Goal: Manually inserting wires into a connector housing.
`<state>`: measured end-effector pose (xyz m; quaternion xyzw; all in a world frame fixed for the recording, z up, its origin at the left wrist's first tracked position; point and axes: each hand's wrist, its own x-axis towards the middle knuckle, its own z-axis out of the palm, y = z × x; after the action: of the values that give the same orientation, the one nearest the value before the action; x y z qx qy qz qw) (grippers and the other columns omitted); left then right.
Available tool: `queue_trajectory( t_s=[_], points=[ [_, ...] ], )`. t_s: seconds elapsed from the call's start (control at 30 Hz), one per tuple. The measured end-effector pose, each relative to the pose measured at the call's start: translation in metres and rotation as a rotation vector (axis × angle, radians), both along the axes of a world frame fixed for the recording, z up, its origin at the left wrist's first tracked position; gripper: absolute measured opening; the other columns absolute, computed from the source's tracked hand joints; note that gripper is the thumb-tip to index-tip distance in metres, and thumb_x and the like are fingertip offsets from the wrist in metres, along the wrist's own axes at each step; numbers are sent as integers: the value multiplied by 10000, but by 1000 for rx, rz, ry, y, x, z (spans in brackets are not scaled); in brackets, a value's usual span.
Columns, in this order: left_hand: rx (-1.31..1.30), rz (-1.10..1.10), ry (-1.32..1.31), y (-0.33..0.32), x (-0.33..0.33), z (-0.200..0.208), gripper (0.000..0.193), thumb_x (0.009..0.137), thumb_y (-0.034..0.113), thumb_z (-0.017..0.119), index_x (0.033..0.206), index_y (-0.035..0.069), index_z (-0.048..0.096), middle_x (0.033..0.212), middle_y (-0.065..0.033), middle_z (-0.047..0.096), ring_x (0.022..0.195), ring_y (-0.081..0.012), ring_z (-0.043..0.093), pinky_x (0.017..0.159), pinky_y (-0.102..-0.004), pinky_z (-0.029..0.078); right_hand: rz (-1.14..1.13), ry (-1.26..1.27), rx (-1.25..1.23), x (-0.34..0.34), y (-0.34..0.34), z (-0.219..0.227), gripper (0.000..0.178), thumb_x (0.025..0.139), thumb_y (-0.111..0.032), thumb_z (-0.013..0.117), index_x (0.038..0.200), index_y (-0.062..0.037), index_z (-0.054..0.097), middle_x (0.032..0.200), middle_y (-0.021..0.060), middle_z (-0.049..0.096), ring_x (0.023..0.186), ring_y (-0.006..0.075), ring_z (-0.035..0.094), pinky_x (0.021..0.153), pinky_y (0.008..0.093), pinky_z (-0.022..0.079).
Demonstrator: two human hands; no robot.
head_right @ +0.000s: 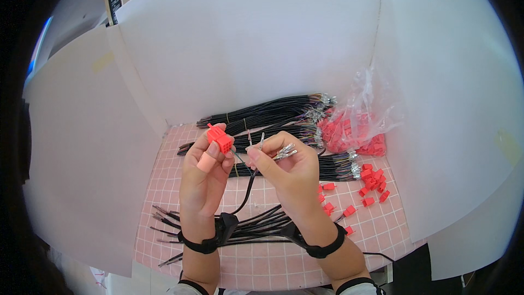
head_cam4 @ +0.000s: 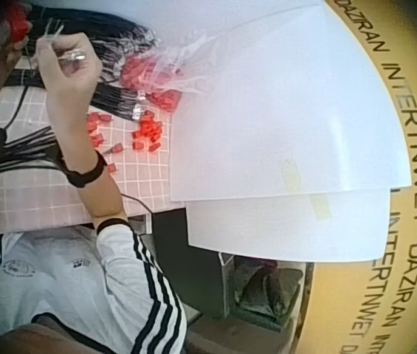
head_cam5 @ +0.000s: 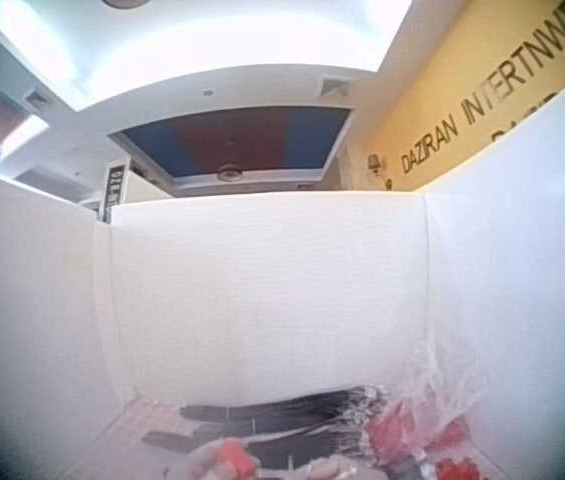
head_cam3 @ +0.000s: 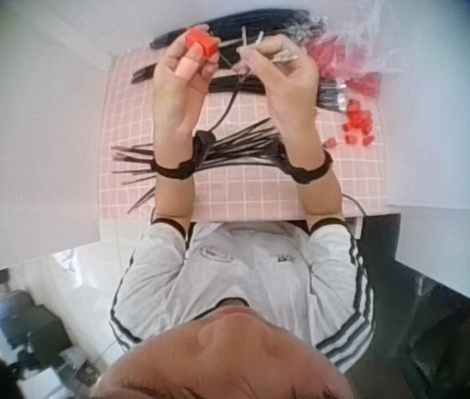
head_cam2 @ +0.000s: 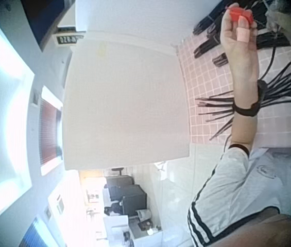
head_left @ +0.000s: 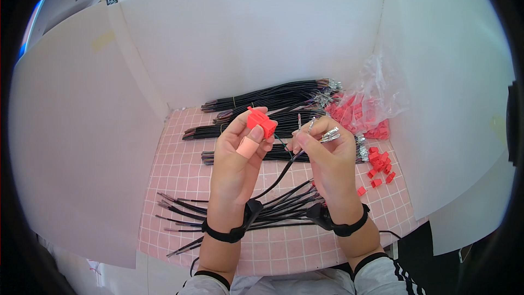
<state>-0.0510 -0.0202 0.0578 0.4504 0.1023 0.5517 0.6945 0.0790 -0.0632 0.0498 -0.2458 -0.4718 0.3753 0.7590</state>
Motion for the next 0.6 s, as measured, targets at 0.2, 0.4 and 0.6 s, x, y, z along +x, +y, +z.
queue_trajectory(
  t_s=[0.2, 0.4, 0.6],
  points=[
    [-22, 8, -16, -1, 0, 0, 305, 813, 108, 592, 1076, -13, 493, 882, -52, 563, 741, -84, 545, 665, -193, 453, -530, -493, 151, 1, -8, 2, 119, 696, 61, 629, 730, -3, 535, 682, 51, 540, 604, 104, 517, 532, 217, 412],
    [-56, 36, 14, -6, 2, 2, 249, 807, 88, 593, 1025, -7, 516, 867, -47, 560, 713, -76, 546, 632, -181, 463, -686, -833, 175, -2, -23, 10, 174, 606, 72, 615, 708, -28, 515, 678, 72, 471, 615, 227, 481, 525, 288, 387],
    [-83, 38, 25, -7, 6, 1, 240, 803, 79, 596, 1014, -8, 520, 850, -42, 562, 704, -71, 543, 618, -179, 462, -756, -925, 188, -4, -24, 8, 173, 613, 56, 609, 713, -33, 499, 669, 64, 434, 625, 223, 456, 531, 323, 386]
  ],
)
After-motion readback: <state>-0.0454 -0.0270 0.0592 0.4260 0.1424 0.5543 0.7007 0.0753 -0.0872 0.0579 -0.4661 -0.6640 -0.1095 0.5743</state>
